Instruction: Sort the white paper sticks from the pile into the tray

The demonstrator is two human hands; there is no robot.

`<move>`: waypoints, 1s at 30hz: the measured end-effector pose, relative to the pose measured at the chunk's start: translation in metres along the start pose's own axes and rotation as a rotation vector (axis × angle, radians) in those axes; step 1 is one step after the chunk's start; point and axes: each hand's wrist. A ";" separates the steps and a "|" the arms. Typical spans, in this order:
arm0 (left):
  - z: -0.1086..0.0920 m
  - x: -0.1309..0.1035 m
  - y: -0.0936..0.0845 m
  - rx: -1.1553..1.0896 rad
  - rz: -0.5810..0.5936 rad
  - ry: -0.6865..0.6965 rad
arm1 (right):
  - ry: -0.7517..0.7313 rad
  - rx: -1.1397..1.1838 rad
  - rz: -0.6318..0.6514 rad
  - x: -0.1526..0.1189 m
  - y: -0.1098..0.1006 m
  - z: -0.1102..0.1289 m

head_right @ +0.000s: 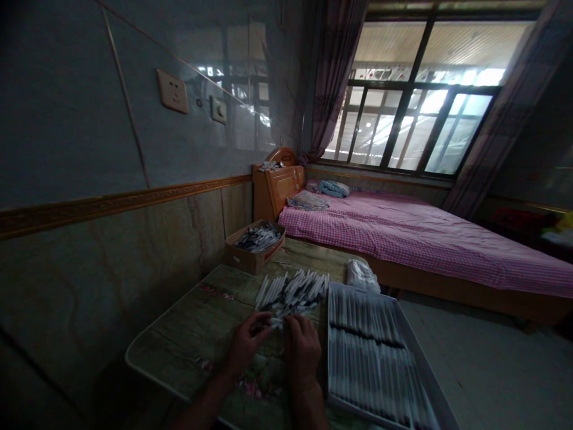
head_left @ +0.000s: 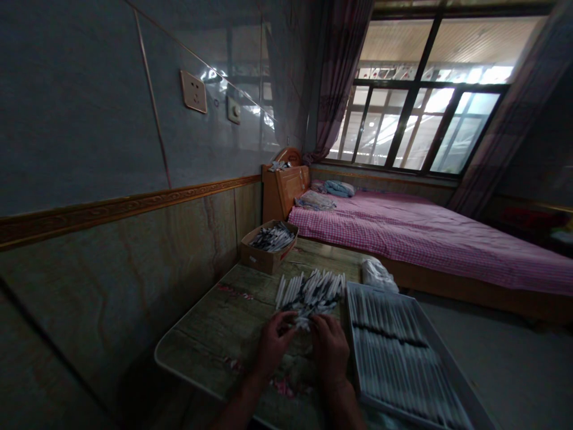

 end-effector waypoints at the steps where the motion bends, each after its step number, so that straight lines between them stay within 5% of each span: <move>1: 0.001 0.000 0.000 0.010 0.056 -0.006 | -0.027 0.019 0.010 -0.001 0.000 0.002; 6: 0.002 0.000 -0.002 0.015 0.115 0.023 | -0.201 0.090 -0.030 -0.002 0.007 0.005; 12: -0.004 0.003 -0.006 -0.093 -0.175 -0.010 | -0.159 0.105 -0.124 -0.004 0.012 0.002; 20: 0.004 0.011 -0.019 -0.285 -0.484 -0.110 | -0.164 0.010 0.085 -0.003 0.005 0.013; 25: 0.008 0.018 -0.024 -0.450 -0.591 -0.158 | -0.231 -0.100 0.331 0.006 0.010 0.033; 30: 0.013 0.022 -0.028 -0.577 -0.673 -0.183 | -0.374 -0.148 0.429 0.016 0.027 0.049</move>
Point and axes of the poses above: each hand's wrist, its own x-axis towards the middle knuckle, its own y-axis out of the palm, z = x × y, and after that the axes turned 2 degrees about -z, right-handed
